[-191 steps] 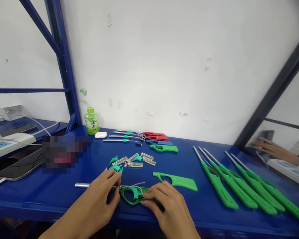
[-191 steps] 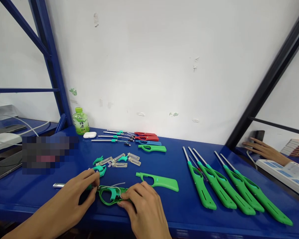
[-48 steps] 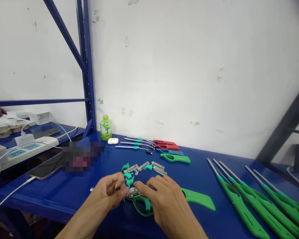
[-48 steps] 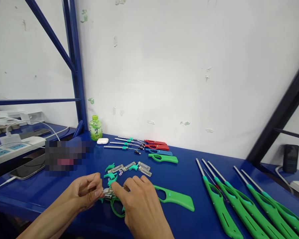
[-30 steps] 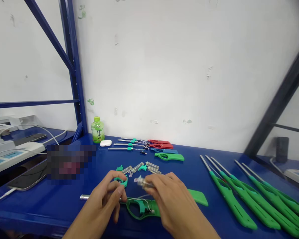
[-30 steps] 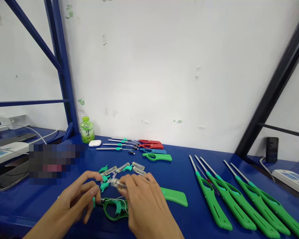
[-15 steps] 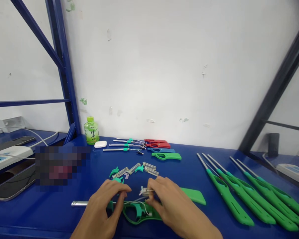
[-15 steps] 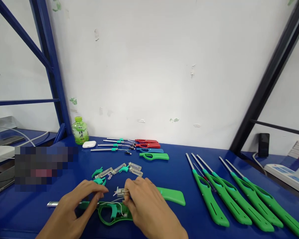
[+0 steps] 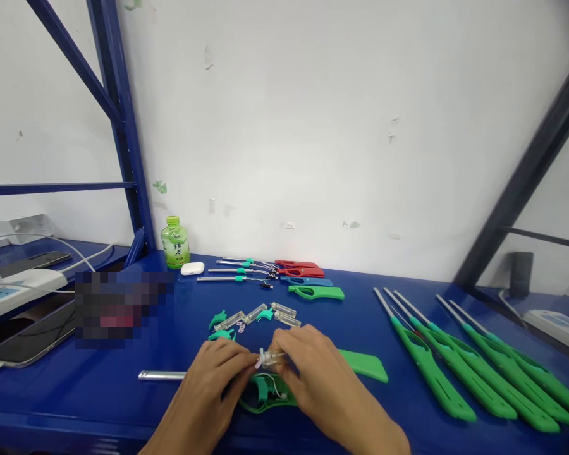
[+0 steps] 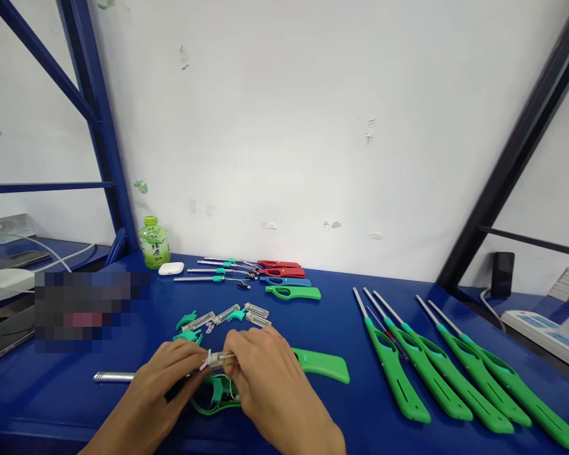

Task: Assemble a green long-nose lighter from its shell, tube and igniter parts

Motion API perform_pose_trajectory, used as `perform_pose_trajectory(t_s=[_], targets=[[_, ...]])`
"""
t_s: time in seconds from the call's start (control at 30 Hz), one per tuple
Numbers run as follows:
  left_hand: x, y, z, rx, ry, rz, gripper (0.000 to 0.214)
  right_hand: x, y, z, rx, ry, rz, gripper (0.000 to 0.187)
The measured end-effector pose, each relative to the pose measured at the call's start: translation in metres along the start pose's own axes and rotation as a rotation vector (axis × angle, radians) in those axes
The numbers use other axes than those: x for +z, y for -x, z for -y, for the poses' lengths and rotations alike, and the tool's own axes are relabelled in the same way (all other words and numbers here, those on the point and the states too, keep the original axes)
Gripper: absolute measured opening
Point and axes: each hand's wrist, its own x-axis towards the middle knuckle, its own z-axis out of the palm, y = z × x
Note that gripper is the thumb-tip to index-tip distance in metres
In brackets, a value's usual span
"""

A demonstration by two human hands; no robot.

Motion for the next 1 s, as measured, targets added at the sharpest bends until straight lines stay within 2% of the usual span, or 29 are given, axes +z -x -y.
perform_pose_trajectory(t_s=[0.07, 0.17, 0.33, 1.0], targets=[[0.0, 0.0, 0.0, -0.011, -0.003, -0.002, 0.016, -0.003, 0.002, 0.001, 0.041, 0.004, -0.016, 0.023], [0.0, 0.003, -0.001, -0.033, -0.004, -0.002, 0.016, -0.01, 0.006, -0.002, 0.126, 0.014, -0.037, 0.031], [0.001, 0.005, -0.002, -0.036, 0.0, -0.011, 0.018, -0.018, 0.008, -0.009, 0.123, 0.068, 0.001, 0.048], [-0.001, 0.001, -0.006, -0.026, -0.007, 0.026, 0.022, -0.012, 0.002, -0.001, 0.112, 0.128, 0.031, 0.046]])
